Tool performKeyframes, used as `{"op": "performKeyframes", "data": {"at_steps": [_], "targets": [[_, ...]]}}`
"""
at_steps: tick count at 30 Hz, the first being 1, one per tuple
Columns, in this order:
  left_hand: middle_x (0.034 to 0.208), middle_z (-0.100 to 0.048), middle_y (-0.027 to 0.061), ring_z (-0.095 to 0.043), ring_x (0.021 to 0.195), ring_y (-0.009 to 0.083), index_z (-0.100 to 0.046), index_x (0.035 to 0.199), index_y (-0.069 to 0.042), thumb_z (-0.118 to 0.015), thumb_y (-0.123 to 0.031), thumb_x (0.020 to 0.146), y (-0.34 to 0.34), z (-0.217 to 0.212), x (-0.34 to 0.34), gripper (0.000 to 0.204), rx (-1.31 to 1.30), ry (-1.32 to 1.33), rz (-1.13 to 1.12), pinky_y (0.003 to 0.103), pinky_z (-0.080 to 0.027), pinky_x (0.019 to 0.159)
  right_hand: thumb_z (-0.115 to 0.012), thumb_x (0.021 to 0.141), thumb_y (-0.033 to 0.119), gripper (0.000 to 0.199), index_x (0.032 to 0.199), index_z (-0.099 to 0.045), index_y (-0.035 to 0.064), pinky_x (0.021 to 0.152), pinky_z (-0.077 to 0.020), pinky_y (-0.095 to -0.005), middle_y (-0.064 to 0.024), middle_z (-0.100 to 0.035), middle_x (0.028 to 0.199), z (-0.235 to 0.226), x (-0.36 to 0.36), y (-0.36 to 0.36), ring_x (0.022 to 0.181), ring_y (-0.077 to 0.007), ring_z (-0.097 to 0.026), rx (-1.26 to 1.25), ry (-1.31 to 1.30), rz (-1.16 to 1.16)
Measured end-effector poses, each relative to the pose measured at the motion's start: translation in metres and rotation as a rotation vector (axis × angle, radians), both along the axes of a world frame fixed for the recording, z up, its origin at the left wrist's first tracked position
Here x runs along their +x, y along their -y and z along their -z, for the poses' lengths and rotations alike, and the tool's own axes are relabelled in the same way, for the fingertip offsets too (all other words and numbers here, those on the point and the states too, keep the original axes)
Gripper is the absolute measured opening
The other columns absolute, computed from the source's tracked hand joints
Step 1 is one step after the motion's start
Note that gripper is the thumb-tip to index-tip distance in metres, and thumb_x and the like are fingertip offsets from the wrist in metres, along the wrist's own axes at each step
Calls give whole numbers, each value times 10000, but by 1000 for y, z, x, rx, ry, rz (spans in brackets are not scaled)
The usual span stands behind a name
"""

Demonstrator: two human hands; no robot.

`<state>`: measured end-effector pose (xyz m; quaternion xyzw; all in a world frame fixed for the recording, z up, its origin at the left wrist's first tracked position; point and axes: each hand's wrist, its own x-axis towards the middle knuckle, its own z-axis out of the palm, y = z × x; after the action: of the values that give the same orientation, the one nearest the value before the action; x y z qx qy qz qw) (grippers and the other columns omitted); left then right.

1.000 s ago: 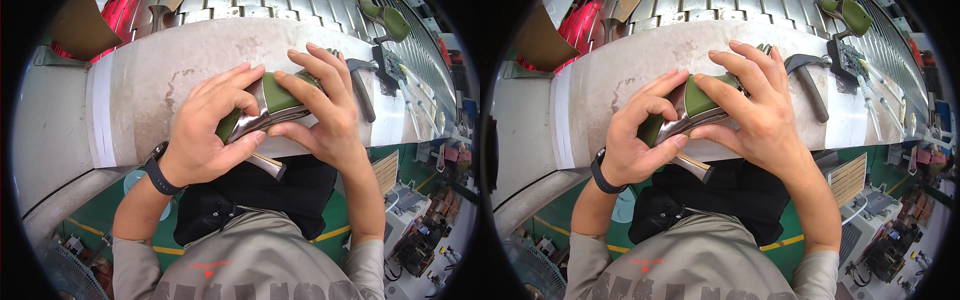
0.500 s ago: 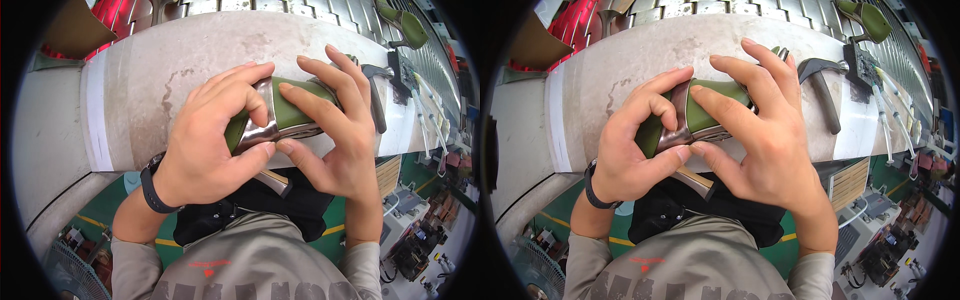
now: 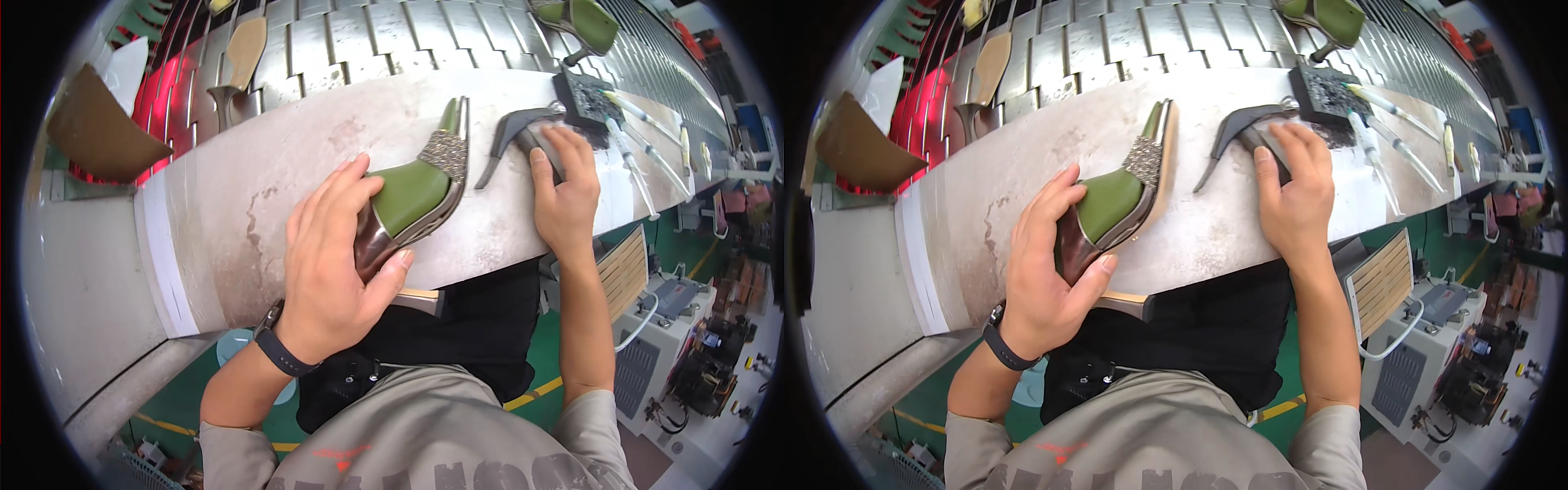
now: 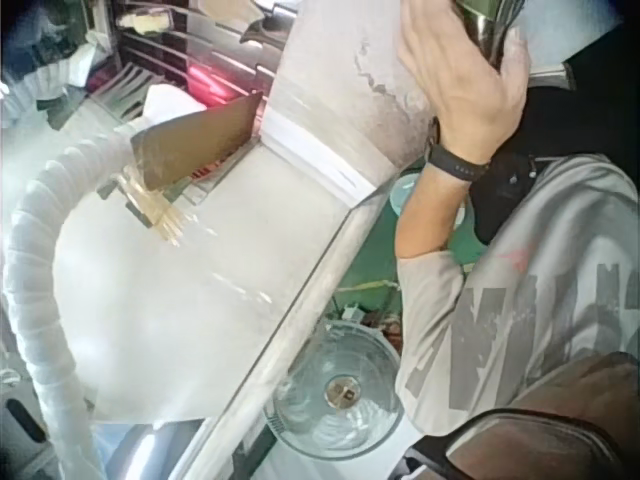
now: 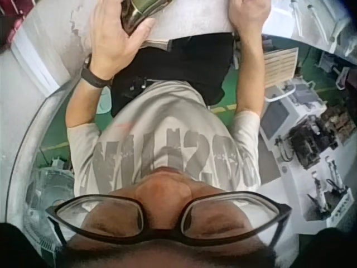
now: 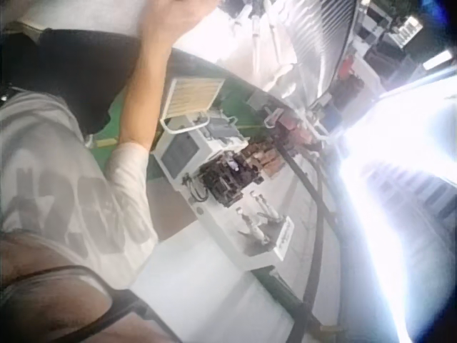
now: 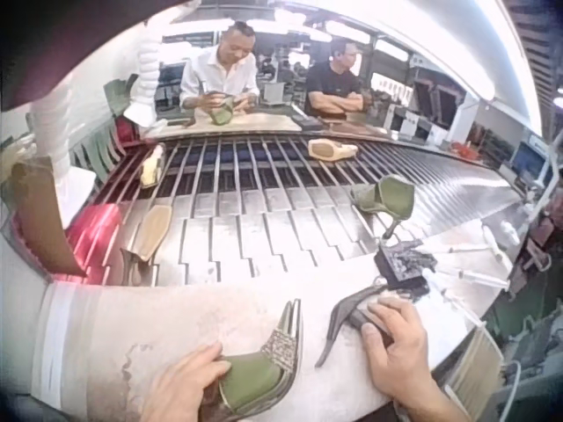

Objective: The person assembles high-heeled shoes by taking shoe uppers and soles from a conveyor, aligning and pressing the soles onto the shoe lasts by hand, and tapping the edges with a hammer.

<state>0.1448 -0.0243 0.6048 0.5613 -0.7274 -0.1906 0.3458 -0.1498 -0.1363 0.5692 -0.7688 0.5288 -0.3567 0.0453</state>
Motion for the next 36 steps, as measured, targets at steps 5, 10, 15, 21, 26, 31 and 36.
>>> {"op": "performKeyframes", "data": {"at_steps": [5,10,15,21,26,31,36], "targets": [[1508,-587,284,-573,1389,433,-452,1589,0,-847,-165,855,35,-18,-17,850,71,140,112,481,-423,1182,-659,859,-4,584,1441,-655,49,999,-512,-465,-154,-685,1171,-11,24,3,1148,-345,-630,11,-363,-1],[1432,-631,289,-622,1274,465,-402,1636,12,-799,-196,914,47,-19,-21,850,121,96,182,467,-450,1144,-747,861,49,403,1261,-704,20,814,-577,-431,-189,-688,1047,-17,24,14,893,-338,-704,51,-140,-39],[1104,-717,254,-692,1030,441,-489,1539,77,-724,-227,957,57,-20,-21,698,177,-81,161,496,-507,991,-898,864,138,327,1130,-759,9,803,-571,-316,-172,-727,985,-46,21,-2,848,-247,-725,334,268,-214],[1123,-720,303,-721,977,473,-567,1451,96,-736,-232,900,68,-16,-27,663,193,-108,109,476,-575,871,-778,997,171,258,1137,-785,-45,805,-558,-269,-81,-790,1008,-57,16,31,902,-118,-712,688,926,-444],[1126,-727,288,-731,978,448,-591,1423,106,-813,-284,848,74,-17,-25,730,249,-61,109,462,-581,872,-685,1022,273,368,1201,-756,-40,917,-620,-326,-157,-796,1123,-80,24,63,1027,-198,-772,747,791,-505],[1112,-736,261,-731,967,416,-603,1423,98,-873,-303,791,77,-19,-24,796,268,-37,121,448,-582,872,-778,905,145,253,1089,-793,-28,786,-533,-237,-59,-790,947,-93,34,68,888,-75,-695,746,471,-578],[1073,-733,223,-719,942,408,-604,1426,96,-897,-280,761,79,-10,-20,818,127,-24,170,453,-579,862,-827,837,112,284,1072,-784,-42,756,-569,-277,-84,-799,941,-109,36,67,813,-126,-728,931,413,-646]]}}
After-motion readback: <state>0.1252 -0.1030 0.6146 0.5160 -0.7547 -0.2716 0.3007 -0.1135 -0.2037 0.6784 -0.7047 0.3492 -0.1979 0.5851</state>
